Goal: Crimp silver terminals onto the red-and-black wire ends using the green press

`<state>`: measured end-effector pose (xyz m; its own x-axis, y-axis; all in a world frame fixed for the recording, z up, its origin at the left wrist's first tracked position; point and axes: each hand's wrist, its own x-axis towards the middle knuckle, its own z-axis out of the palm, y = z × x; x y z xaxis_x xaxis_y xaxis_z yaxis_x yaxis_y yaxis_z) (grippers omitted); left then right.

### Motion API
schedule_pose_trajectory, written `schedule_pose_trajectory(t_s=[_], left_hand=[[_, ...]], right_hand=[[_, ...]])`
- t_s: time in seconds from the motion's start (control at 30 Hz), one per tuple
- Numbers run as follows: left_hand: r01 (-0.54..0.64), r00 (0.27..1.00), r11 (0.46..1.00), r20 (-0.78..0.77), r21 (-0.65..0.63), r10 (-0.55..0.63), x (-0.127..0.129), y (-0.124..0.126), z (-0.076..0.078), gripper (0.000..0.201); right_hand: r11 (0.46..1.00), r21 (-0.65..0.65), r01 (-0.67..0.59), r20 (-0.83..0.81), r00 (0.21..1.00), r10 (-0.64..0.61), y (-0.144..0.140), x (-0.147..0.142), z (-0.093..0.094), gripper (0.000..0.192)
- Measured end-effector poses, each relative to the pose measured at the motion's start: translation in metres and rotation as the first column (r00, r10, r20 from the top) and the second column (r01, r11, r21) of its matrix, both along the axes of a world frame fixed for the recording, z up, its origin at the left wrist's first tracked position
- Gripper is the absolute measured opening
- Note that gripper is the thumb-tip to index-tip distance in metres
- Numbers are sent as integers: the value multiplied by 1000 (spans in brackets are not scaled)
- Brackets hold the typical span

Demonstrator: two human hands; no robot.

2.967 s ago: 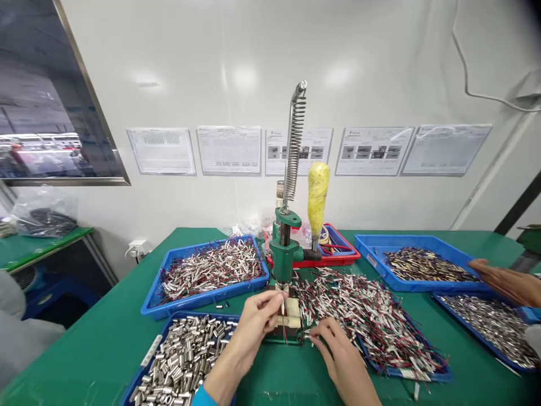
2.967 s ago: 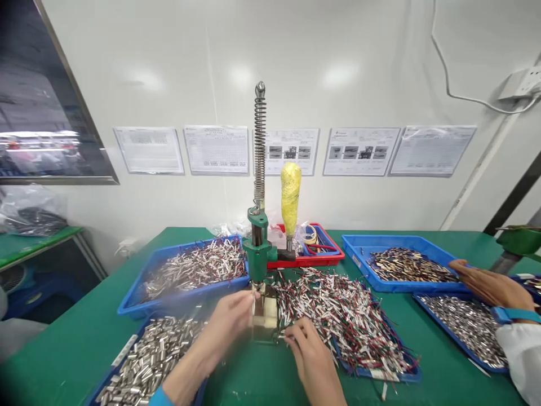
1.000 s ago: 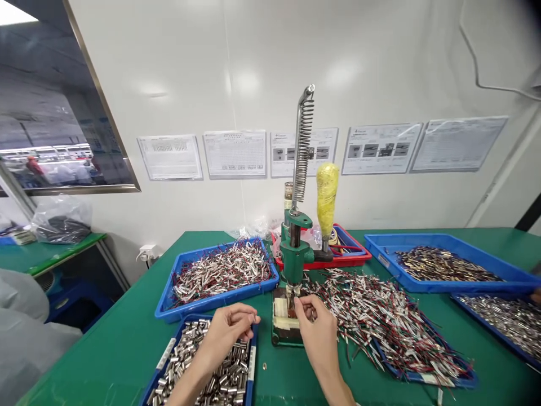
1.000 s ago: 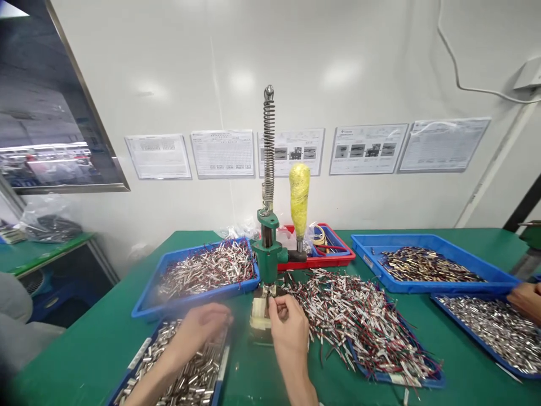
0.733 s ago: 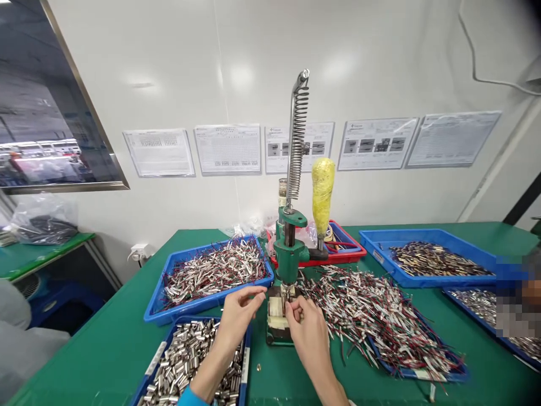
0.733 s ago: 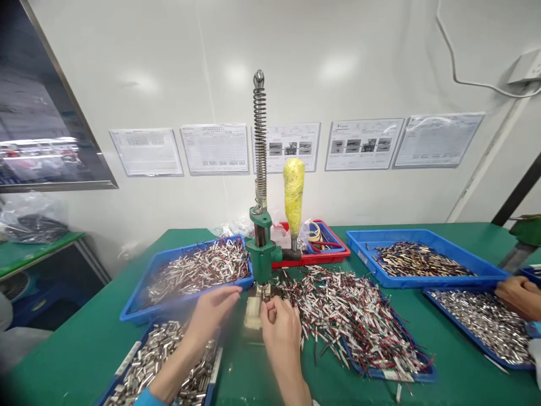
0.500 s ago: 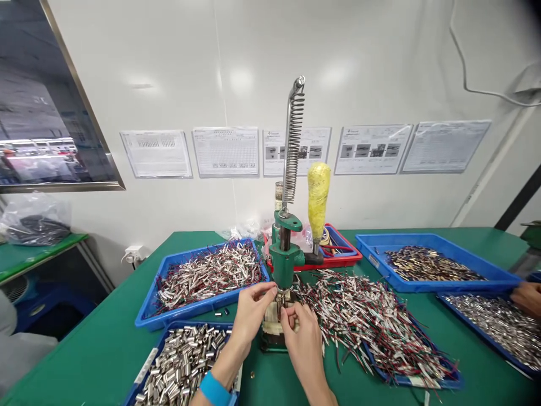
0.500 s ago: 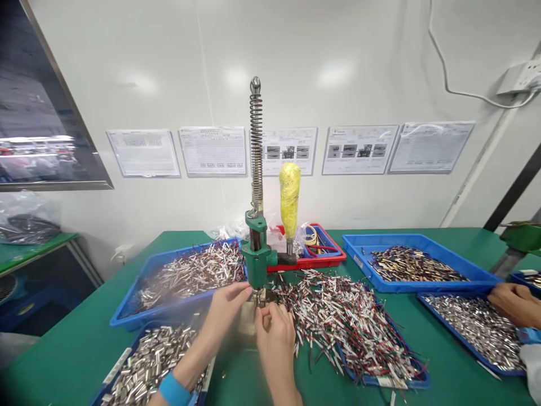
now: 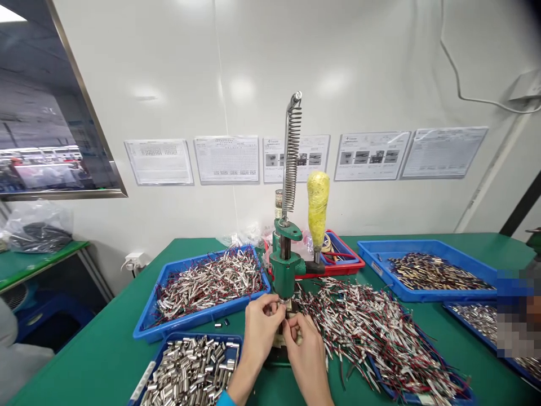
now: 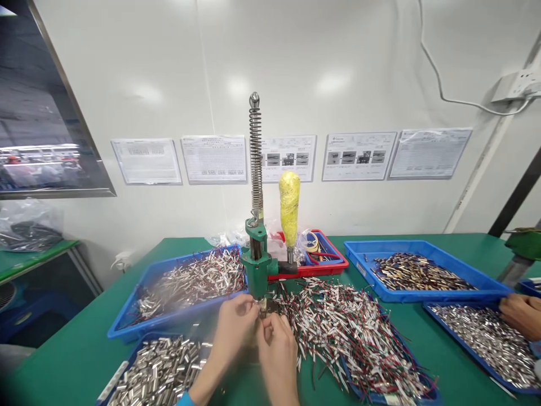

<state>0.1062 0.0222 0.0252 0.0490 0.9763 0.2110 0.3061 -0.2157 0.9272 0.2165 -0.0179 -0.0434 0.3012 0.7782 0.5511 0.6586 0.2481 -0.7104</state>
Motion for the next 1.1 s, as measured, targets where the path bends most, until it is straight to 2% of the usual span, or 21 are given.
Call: schedule_pose_trajectory(t_s=[0.13,0.27,0.37,0.43,0.53,0.6,0.67,0.77,0.83,0.9,0.97,1.03,1.07,1.1], left_hand=[[39,993,997,112,-72,-31,1,-3,-2,25],[74,990,994,122,-79,-64,1,-3,1,29],[68,991,994,117,-87,-58,1,-4,5,29],[70,992,993,109,-97,-59,0,-6,7,33],[83,991,991,109,-104,-72,-10,-13,8,49],[91,990,989,113,-112,-78,-20,-20,8,64],[77,992,991,112,-113,-64,-32,-26,8,64],[44,992,995,121,-92,-32,-44,-33,9,58],[50,991,994,130,-93,-38,-48,-34,9,57],[51,989,994,144,-92,-38,-48,-34,9,55],[56,988,994,145,-89,-43,-45,-31,10,53],[76,990,993,128,-94,-63,-39,-28,11,52],[97,989,990,117,-104,-85,-36,-26,11,53],[116,989,987,109,-115,-103,-31,-24,11,54]], right_hand=[[1000,-24,-3,-19,1000,2,1,-1,-1,39],[999,-31,-23,-93,995,20,0,-3,1,38],[996,-59,-66,-240,969,50,-4,2,8,36],[993,-85,-77,-386,922,39,-6,13,18,39],[999,-38,-34,-546,838,8,0,42,51,48],[999,51,17,-589,808,17,16,62,86,48],[989,143,42,-634,771,58,40,79,125,49],[986,162,-30,-705,695,136,77,90,183,53],[982,157,-109,-722,666,190,86,88,211,58],[949,219,-225,-702,640,314,74,82,229,63],[820,409,-400,-583,576,572,49,75,237,61],[714,480,-510,-482,527,700,23,69,240,58],[698,483,-529,-462,522,716,13,66,239,58],[706,476,-525,-461,534,709,4,65,236,57]])
